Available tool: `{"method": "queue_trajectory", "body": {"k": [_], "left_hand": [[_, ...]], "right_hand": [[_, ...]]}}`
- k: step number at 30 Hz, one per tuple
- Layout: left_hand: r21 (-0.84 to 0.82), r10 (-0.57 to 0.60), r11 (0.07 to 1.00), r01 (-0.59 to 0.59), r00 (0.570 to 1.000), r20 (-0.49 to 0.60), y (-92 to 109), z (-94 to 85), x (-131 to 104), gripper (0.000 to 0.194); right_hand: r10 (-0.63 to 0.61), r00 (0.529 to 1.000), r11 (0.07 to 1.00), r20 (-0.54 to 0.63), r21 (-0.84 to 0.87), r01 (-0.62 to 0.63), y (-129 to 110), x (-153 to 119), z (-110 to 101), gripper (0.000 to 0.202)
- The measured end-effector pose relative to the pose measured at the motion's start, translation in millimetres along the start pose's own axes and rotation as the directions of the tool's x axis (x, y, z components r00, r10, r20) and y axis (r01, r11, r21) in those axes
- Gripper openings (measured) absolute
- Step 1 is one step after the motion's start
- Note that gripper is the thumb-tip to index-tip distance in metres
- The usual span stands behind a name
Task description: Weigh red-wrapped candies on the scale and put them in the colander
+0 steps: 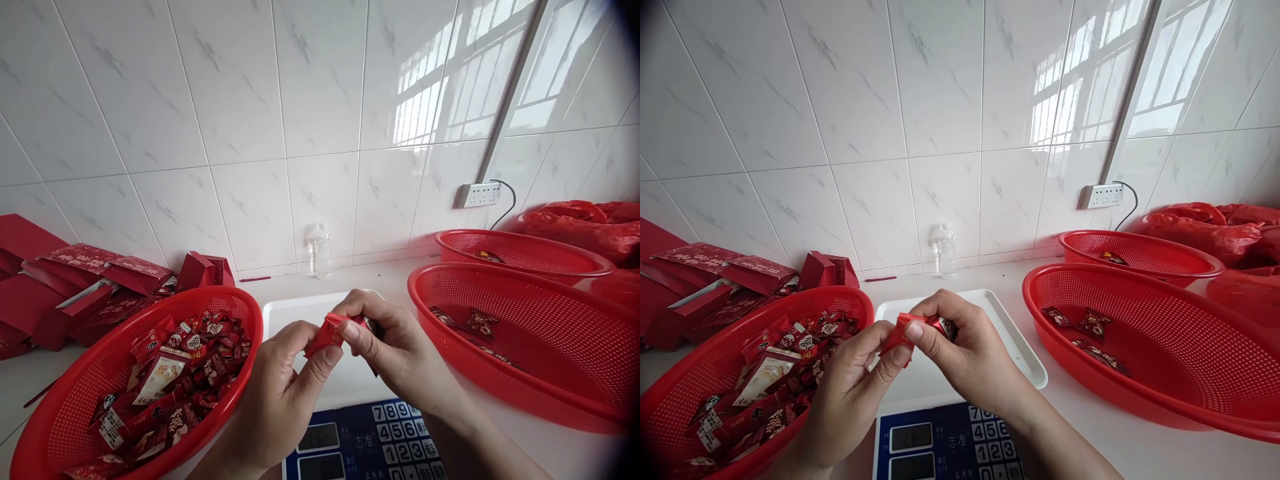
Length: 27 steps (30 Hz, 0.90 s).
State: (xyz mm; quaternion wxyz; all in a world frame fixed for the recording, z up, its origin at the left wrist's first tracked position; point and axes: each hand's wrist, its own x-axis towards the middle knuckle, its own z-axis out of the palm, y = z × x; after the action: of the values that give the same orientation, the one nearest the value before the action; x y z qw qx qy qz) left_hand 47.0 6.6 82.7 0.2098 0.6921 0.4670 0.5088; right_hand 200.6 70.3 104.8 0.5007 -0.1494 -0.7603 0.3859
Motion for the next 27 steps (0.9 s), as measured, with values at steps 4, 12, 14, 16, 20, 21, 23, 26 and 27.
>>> {"method": "queue_trajectory", "body": {"k": [4,12,14,16,20,21,23,26,27], "left_hand": [[-0.005,-0.038,0.999,0.038,0.998,0.045,1,1.5,1,0.026],[-0.183,-0.088,0.979,0.086,0.996,-0.002,-1,5.3,2,0.020],[-0.222,-0.090,0.972,0.075,0.994,-0.056,-1,5.2,3,0.021],[-0.268,-0.119,0.960,0.084,0.986,-0.117,-2,5.4,5,0.022],[-0.332,-0.159,0.938,0.101,0.975,-0.153,-5,5.3,9,0.024],[-0.320,-0.159,0.942,0.105,0.976,-0.146,-6,4.9,11,0.024],[-0.249,-0.150,0.961,0.120,0.983,-0.105,-9,4.0,13,0.023],[-0.040,-0.137,0.990,0.136,0.990,-0.034,-15,4.1,18,0.020],[0.031,-0.135,0.990,0.136,0.991,-0.022,-18,4.9,19,0.019]], "right_hand": [[0.020,0.999,1.000,-0.032,-0.019,-0.021,2,0,-4,0.034],[0.165,0.981,0.974,0.105,0.136,-0.178,4,-2,-2,0.032],[0.230,0.964,0.945,0.136,0.204,-0.255,5,-4,-4,0.037],[0.260,0.954,0.919,0.149,0.263,-0.292,7,-4,-6,0.041],[0.237,0.959,0.913,0.152,0.304,-0.274,9,-3,-8,0.040],[0.232,0.961,0.925,0.149,0.272,-0.266,10,-2,-8,0.040],[0.229,0.964,0.961,0.133,0.130,-0.246,12,-1,-8,0.038],[0.224,0.971,0.947,0.086,-0.254,-0.196,18,1,-12,0.031],[0.231,0.969,0.906,0.086,-0.381,-0.182,20,1,-13,0.030]]}}
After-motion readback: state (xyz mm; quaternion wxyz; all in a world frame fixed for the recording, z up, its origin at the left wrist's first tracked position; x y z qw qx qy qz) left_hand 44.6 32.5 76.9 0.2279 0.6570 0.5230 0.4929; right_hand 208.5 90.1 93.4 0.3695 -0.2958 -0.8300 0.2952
